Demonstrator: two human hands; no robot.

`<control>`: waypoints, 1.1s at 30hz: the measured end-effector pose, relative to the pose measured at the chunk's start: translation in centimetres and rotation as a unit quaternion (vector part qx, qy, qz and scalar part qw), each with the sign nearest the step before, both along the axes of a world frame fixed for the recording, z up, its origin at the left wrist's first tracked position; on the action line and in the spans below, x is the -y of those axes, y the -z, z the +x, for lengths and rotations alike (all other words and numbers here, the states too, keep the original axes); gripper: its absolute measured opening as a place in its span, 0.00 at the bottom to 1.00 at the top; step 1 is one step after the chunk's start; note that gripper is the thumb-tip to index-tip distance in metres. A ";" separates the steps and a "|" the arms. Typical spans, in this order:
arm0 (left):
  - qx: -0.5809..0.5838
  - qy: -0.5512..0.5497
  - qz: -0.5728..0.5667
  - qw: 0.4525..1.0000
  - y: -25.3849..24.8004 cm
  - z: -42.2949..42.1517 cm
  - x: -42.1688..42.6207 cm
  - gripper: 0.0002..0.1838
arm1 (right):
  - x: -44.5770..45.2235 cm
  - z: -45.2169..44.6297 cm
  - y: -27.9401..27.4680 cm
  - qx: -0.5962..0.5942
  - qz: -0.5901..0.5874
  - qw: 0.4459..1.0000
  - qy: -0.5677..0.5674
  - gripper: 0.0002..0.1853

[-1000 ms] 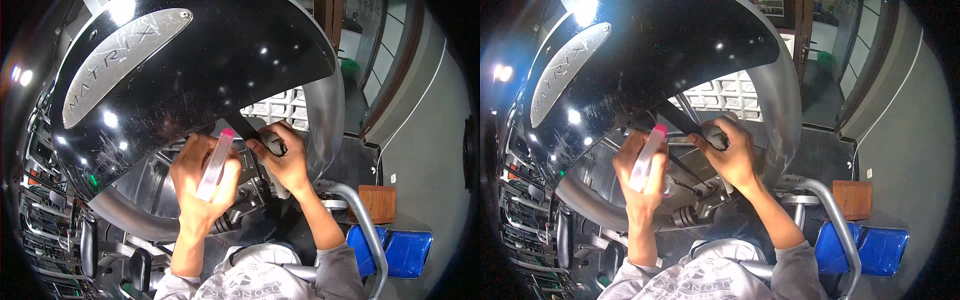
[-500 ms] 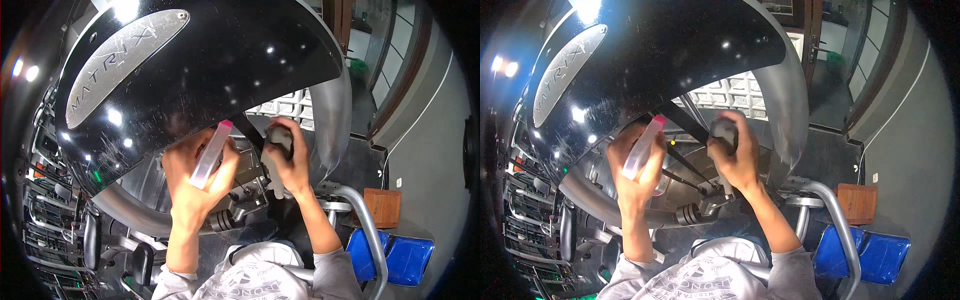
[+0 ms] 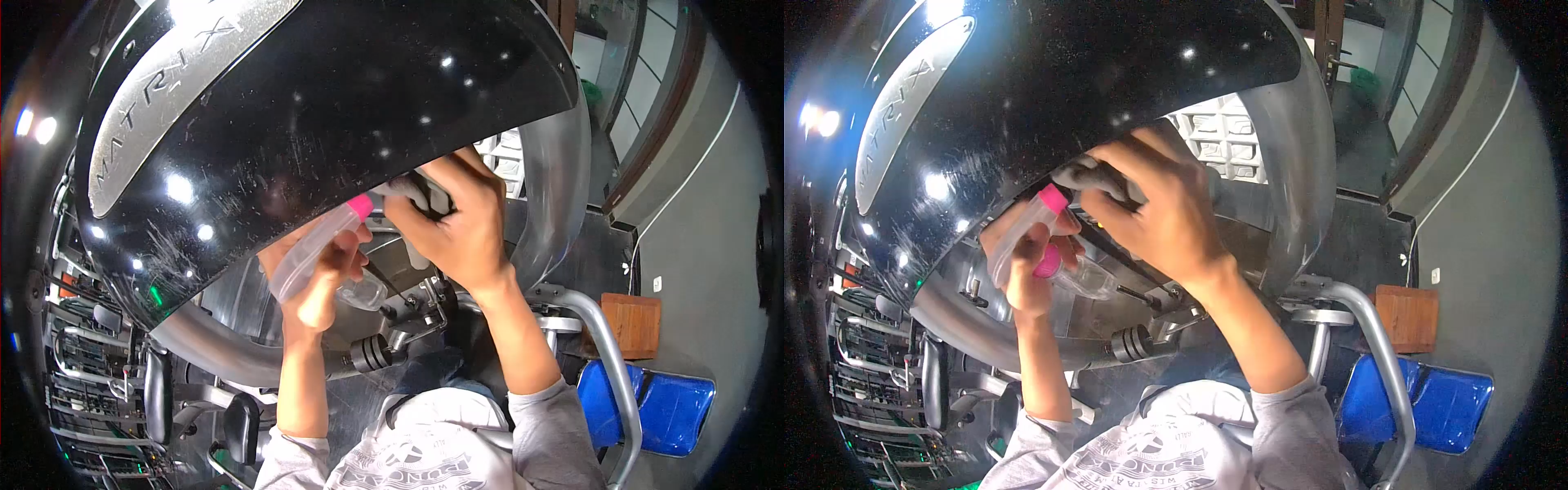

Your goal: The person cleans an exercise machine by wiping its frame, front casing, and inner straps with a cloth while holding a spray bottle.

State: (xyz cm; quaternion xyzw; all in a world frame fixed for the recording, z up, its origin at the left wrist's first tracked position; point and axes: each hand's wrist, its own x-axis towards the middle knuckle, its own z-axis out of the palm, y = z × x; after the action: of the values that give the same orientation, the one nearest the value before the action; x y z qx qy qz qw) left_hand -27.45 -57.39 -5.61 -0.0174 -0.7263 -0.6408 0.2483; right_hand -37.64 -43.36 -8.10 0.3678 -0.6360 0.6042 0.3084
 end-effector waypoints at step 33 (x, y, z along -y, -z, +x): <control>0.021 -0.014 0.078 0.997 11.8 -0.1 -1.0 0.16 | -2.3 1.0 9.4 0.075 0.018 0.997 -0.012 0.26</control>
State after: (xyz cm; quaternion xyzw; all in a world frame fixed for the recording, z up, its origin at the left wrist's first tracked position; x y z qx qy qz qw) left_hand -27.54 -56.38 -17.41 0.0256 -0.6792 -0.6923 0.2426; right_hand -36.64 -41.10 -17.50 0.3346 -0.6635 0.6222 0.2463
